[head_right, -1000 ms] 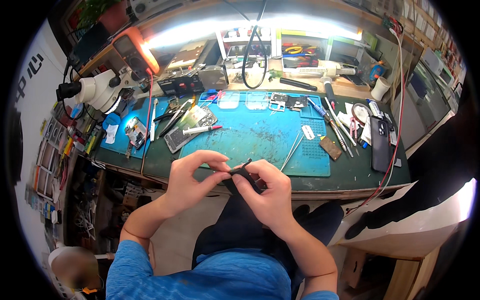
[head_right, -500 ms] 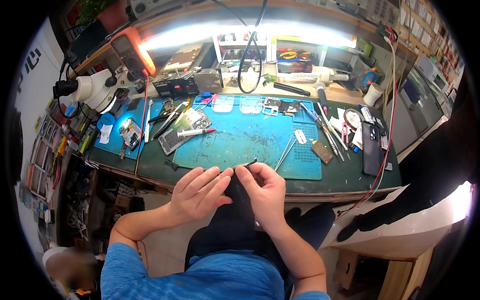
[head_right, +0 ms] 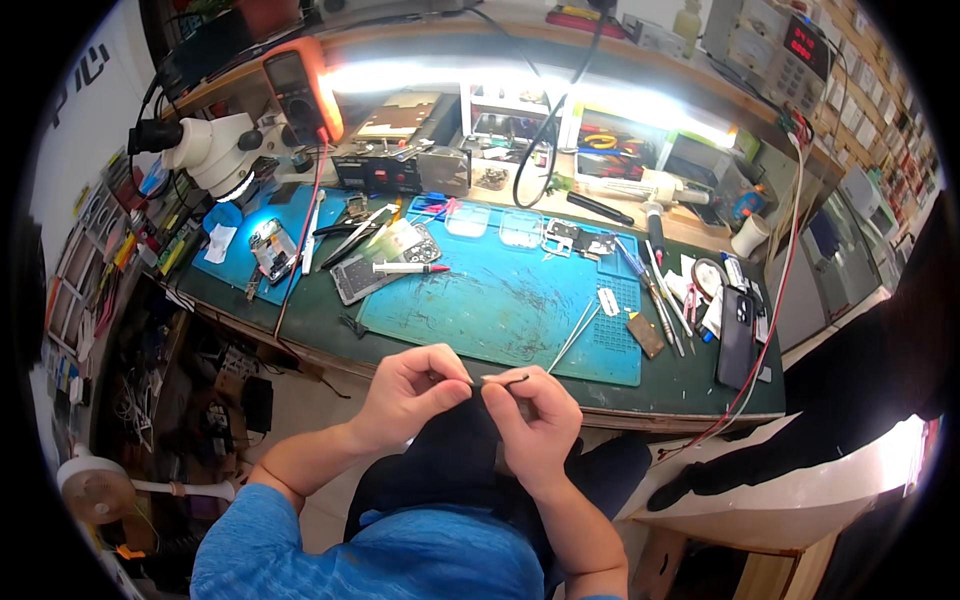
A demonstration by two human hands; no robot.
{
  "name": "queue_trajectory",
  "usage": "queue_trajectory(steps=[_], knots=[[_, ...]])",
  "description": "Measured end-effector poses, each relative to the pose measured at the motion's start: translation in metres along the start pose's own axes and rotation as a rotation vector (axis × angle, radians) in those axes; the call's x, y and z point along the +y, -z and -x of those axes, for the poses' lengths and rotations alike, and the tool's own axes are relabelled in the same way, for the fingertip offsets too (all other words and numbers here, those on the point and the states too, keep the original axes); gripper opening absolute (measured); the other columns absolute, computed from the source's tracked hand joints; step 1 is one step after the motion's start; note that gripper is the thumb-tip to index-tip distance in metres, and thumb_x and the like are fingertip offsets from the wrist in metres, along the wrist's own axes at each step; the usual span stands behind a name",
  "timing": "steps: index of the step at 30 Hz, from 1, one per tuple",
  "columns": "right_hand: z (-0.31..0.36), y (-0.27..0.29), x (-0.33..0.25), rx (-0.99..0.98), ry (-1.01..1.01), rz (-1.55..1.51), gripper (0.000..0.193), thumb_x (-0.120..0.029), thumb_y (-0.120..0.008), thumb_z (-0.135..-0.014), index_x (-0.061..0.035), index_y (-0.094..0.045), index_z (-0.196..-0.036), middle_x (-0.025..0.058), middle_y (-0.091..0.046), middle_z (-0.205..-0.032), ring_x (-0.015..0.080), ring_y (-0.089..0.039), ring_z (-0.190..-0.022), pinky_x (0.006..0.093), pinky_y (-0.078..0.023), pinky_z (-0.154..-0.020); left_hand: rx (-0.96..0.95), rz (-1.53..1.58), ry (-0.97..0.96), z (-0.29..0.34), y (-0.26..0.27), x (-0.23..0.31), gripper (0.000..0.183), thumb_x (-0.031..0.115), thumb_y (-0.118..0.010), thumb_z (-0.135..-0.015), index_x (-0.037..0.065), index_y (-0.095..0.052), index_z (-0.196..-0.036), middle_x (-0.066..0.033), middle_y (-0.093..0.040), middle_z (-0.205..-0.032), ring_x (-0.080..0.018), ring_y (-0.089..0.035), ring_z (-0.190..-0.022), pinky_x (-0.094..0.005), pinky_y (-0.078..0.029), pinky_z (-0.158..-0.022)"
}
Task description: The person handles a smartphone battery, connects multimeter probes to its terminals, and then places the battery into the phone chassis. The person plugs a charging cable into the phone and holds it while the screen displays the brand logo.
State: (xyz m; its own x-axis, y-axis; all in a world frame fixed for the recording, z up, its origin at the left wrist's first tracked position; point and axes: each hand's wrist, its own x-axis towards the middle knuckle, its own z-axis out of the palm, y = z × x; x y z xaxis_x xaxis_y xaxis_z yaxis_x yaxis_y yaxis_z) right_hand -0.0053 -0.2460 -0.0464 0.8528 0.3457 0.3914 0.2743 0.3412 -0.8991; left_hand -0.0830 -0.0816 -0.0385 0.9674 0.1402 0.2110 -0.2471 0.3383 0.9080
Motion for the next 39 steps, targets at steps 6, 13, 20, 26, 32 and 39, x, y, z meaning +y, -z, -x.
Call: queue_trajectory(steps=[6,13,20,26,32,39], knots=[[0.006,0.011,0.004,-0.044,0.088,-0.020,0.016,0.005,-0.078,-0.087,0.0009,-0.064,-0.082,0.0125,-0.075,-0.092,0.0170,-0.069,-0.084,0.0271,-0.052,-0.074,-0.047,-0.047,-0.065,0.005,-0.005,-0.016,0.011,-0.001,-0.072,-0.097,-0.002,-0.067,-0.107,-0.0054,-0.064,-0.105,-0.0098,-0.062,-0.094,-0.0252,-0.052,-0.082],[-0.007,0.029,-0.018,-0.098,0.188,0.133,0.012,-0.006,-0.082,-0.087,0.0012,-0.073,-0.091,0.0120,-0.074,-0.088,0.0163,-0.065,-0.075,0.0258,-0.047,-0.065,-0.092,0.084,-0.075,-0.006,-0.022,-0.019,0.009,-0.001,-0.071,-0.098,-0.002,-0.067,-0.107,-0.0041,-0.061,-0.104,-0.0100,-0.060,-0.093,-0.0254,-0.051,-0.080],[-0.003,0.023,-0.021,-0.133,0.125,0.215,0.019,-0.013,-0.079,-0.092,0.0035,-0.069,-0.092,0.0123,-0.069,-0.086,0.0198,-0.064,-0.081,0.0298,-0.049,-0.073,-0.044,0.151,-0.169,0.002,-0.018,-0.031,0.017,-0.006,-0.066,-0.099,0.000,-0.069,-0.114,-0.0086,-0.065,-0.115,-0.0169,-0.062,-0.109,-0.0307,-0.050,-0.095],[-0.007,0.019,-0.018,-0.100,0.097,0.247,0.032,-0.018,-0.067,-0.099,-0.0032,-0.049,-0.077,0.0011,-0.050,-0.080,0.0109,-0.045,-0.075,0.0270,-0.035,-0.069,0.036,-0.211,-0.193,0.034,0.039,0.016,0.054,0.015,-0.076,-0.098,0.004,-0.052,-0.145,-0.0071,-0.062,-0.135,-0.0174,-0.059,-0.126,-0.0350,-0.049,-0.107],[-0.014,0.036,-0.020,-0.184,-0.233,0.316,0.020,-0.019,-0.062,-0.105,-0.0074,-0.070,-0.091,0.0078,-0.072,-0.087,0.0231,-0.066,-0.079,0.0344,-0.052,-0.076,0.986,-1.187,-0.163,0.035,0.311,0.117,0.042,0.024,-0.068,-0.101,-0.003,-0.061,-0.132,-0.0129,-0.071,-0.113,-0.0227,-0.071,-0.108,-0.0367,-0.056,-0.093],[-0.008,0.019,0.005,-0.141,-0.250,0.121,0.024,-0.013,-0.072,-0.099,-0.0028,-0.059,-0.082,-0.0082,-0.048,-0.076,0.0025,-0.040,-0.070,0.0220,-0.030,-0.063,0.659,-1.675,0.421,-0.013,0.395,0.151,0.086,0.062,-0.081,-0.076,-0.007,-0.065,-0.125,-0.0249,-0.071,-0.120,-0.0366,-0.069,-0.112,-0.0431,-0.055,-0.094]])
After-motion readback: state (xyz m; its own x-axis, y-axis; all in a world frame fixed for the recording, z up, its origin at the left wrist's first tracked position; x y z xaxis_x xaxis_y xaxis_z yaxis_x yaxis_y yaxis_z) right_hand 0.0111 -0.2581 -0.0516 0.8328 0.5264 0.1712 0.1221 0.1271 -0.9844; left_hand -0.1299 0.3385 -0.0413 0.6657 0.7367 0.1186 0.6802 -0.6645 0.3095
